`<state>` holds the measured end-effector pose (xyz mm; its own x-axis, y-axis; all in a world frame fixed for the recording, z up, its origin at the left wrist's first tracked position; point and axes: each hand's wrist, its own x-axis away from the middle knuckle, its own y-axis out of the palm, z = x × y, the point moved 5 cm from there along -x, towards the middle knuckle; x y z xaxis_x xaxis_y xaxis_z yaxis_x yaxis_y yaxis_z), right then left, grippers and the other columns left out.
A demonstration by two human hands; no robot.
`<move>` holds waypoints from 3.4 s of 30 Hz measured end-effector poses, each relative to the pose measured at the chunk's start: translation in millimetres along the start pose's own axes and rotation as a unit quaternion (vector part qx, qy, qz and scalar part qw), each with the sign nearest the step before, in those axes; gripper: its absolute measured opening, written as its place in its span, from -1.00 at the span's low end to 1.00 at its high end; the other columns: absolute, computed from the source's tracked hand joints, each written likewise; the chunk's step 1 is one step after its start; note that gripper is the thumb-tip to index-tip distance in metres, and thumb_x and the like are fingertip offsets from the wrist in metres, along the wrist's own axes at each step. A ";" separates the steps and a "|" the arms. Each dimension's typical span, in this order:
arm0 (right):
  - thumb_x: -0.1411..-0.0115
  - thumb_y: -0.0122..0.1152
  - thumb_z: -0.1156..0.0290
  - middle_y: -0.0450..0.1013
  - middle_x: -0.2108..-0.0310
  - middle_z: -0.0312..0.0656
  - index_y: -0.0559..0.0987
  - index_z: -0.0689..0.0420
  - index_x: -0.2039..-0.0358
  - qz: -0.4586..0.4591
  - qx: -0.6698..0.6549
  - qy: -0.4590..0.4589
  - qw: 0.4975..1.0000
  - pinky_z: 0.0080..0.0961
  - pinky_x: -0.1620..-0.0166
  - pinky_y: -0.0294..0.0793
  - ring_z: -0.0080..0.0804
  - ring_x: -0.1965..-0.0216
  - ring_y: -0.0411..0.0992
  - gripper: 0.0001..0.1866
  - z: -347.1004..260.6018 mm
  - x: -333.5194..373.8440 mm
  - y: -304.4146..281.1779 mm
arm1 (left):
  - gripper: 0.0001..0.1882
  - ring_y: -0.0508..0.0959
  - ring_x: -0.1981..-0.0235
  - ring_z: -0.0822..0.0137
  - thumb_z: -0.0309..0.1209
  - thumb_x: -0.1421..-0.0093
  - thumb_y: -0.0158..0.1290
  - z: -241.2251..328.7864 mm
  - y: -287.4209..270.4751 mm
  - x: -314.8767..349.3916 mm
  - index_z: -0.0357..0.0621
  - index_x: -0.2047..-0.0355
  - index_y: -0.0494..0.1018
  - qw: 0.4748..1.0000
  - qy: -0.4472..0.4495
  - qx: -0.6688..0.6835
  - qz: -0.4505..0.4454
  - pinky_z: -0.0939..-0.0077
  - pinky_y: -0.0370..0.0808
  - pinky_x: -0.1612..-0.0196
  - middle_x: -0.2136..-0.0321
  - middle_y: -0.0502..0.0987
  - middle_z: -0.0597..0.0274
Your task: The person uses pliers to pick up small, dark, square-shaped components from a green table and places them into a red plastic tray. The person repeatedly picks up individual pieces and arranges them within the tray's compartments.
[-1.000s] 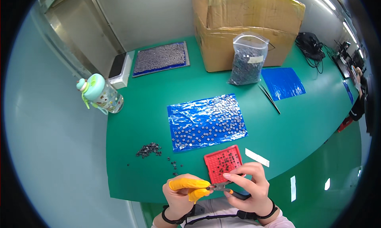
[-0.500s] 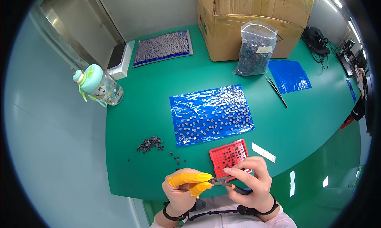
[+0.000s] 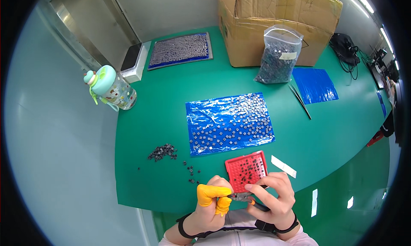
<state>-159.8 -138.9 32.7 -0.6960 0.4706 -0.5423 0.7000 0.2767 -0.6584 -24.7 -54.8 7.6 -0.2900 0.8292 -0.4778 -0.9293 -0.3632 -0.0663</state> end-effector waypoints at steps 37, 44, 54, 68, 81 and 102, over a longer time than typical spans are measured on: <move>0.33 0.39 0.38 0.43 0.37 -0.29 0.68 0.04 0.23 -0.007 -0.110 0.008 0.994 -0.40 0.31 0.35 -0.32 0.35 0.40 -0.51 -4.7 -3.5 -1.5 | -0.75 0.37 0.59 0.22 -0.69 0.14 0.05 11.8 -8.5 8.2 -0.28 0.36 0.44 0.996 0.032 -0.060 0.054 0.45 0.27 0.54 0.52 0.40 0.17; 0.29 0.41 0.26 0.41 0.37 -0.34 0.68 -0.04 0.22 0.008 -0.014 -0.025 1.000 -0.41 0.32 0.28 -0.37 0.34 0.35 -0.52 -8.2 0.3 -4.6 | -0.74 0.32 0.62 0.16 -0.64 0.21 -0.02 12.3 -8.4 10.4 -0.31 0.40 0.41 0.997 0.004 -0.065 0.049 0.42 0.26 0.55 0.55 0.38 0.14; 0.30 0.39 0.24 0.40 0.34 -0.36 0.67 -0.05 0.21 0.016 0.027 -0.040 0.999 -0.41 0.31 0.27 -0.37 0.33 0.33 -0.51 -9.7 1.1 -4.0 | -0.76 0.42 0.60 0.20 -0.58 0.07 -0.02 -1.0 -13.7 20.2 -0.31 0.31 0.42 0.995 -0.092 0.029 0.017 0.47 0.39 0.46 0.51 0.44 0.07; 0.40 0.34 0.40 0.42 0.36 -0.29 0.66 0.03 0.29 0.018 -0.059 -0.014 0.998 -0.42 0.32 0.32 -0.33 0.36 0.38 -0.52 -4.9 -2.0 -4.4 | -0.73 0.36 0.58 0.22 -0.74 0.13 0.04 12.4 -6.7 1.7 -0.27 0.35 0.42 0.999 0.006 -0.040 0.010 0.46 0.29 0.52 0.53 0.36 0.15; 0.42 0.34 0.39 0.40 0.37 -0.29 0.65 0.03 0.29 0.036 0.009 -0.032 0.999 -0.37 0.33 0.29 -0.31 0.37 0.35 -0.50 -8.3 -0.9 -10.6 | -0.81 0.45 0.48 0.33 -0.45 -0.19 0.11 8.4 -3.8 -0.3 -0.26 0.23 0.42 0.987 -0.081 0.110 0.084 0.48 0.36 0.45 0.44 0.47 0.13; 0.38 0.35 0.41 0.43 0.37 -0.27 0.65 0.08 0.34 0.013 -0.077 0.010 0.997 -0.40 0.31 0.33 -0.32 0.36 0.39 -0.57 -10.5 -3.3 -9.2 | -0.77 0.59 0.36 0.24 -0.67 0.02 0.16 25.7 -20.8 1.7 -0.26 0.30 0.57 0.998 -0.019 -0.026 0.056 0.47 0.50 0.29 0.34 0.61 0.15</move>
<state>-162.3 -134.3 46.0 -0.6751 0.4960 -0.5461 0.7351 0.3894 -0.5550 -11.7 -34.9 30.7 -0.4006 0.7975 -0.4511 -0.8779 -0.4751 -0.0602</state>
